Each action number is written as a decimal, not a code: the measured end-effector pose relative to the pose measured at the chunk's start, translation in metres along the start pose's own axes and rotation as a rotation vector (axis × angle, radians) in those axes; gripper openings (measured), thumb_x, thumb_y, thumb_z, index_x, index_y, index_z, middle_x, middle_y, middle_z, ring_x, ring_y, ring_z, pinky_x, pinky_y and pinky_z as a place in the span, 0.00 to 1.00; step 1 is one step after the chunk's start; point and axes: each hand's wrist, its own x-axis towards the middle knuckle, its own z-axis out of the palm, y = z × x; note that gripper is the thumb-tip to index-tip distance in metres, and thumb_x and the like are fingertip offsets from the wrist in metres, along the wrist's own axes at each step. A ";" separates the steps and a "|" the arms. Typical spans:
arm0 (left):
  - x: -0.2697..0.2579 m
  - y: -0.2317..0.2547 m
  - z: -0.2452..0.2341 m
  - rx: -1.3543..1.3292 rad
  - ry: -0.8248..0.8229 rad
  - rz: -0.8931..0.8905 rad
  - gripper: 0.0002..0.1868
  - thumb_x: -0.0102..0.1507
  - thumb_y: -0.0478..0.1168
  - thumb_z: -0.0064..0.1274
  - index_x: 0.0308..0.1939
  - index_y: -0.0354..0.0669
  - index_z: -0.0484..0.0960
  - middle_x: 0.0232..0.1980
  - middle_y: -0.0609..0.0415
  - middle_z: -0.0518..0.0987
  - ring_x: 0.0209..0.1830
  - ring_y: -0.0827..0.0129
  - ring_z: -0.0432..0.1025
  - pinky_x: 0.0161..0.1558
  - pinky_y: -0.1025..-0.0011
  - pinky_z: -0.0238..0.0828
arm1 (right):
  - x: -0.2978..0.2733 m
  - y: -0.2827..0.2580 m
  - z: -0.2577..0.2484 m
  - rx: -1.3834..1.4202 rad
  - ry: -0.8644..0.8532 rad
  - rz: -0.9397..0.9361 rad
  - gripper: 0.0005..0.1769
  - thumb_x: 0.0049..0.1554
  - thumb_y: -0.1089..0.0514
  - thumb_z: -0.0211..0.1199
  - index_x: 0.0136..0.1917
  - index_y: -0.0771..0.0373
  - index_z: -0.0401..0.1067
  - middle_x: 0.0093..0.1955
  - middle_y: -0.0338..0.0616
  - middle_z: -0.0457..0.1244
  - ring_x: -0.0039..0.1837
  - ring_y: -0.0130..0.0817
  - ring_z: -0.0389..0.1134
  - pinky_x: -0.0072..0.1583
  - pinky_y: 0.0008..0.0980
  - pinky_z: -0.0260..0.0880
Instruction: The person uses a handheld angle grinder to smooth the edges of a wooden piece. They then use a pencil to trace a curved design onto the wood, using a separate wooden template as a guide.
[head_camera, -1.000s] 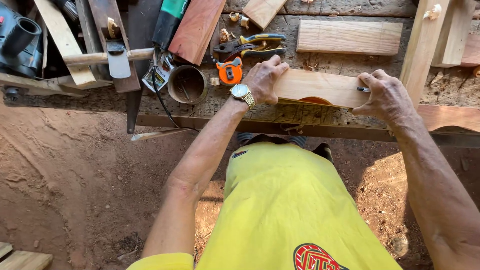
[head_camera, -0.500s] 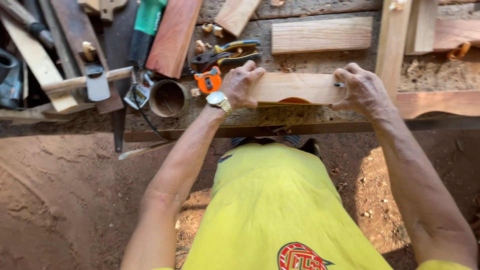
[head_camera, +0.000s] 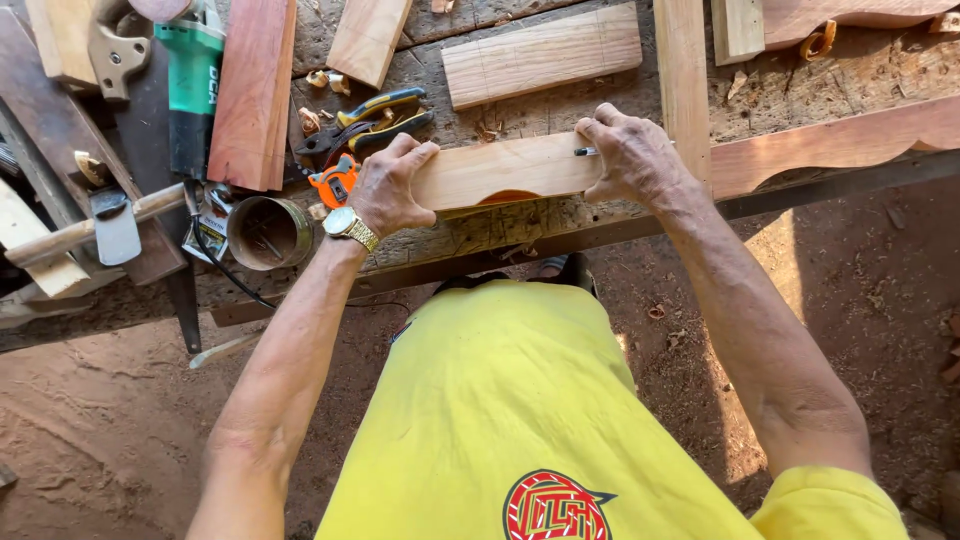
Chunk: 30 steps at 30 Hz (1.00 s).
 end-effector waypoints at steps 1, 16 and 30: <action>0.001 -0.002 0.001 0.013 0.000 0.003 0.43 0.35 0.40 0.62 0.58 0.52 0.81 0.51 0.53 0.76 0.43 0.41 0.78 0.42 0.48 0.78 | 0.001 0.002 0.000 -0.005 -0.008 -0.003 0.40 0.25 0.47 0.74 0.54 0.56 0.73 0.51 0.45 0.63 0.43 0.61 0.72 0.46 0.55 0.76; 0.000 -0.009 0.008 -0.025 0.023 0.000 0.44 0.33 0.40 0.62 0.57 0.52 0.81 0.50 0.53 0.76 0.42 0.42 0.78 0.42 0.50 0.78 | 0.002 0.024 0.021 -0.050 -0.028 -0.051 0.41 0.26 0.40 0.75 0.54 0.56 0.73 0.51 0.44 0.64 0.45 0.58 0.73 0.49 0.50 0.76; 0.000 -0.010 0.006 0.015 0.036 0.037 0.44 0.32 0.38 0.71 0.55 0.44 0.78 0.45 0.54 0.73 0.31 0.61 0.74 0.38 0.67 0.84 | 0.005 -0.006 -0.015 -0.186 -0.154 -0.088 0.50 0.33 0.47 0.84 0.67 0.62 0.72 0.55 0.48 0.66 0.46 0.35 0.70 0.45 0.30 0.80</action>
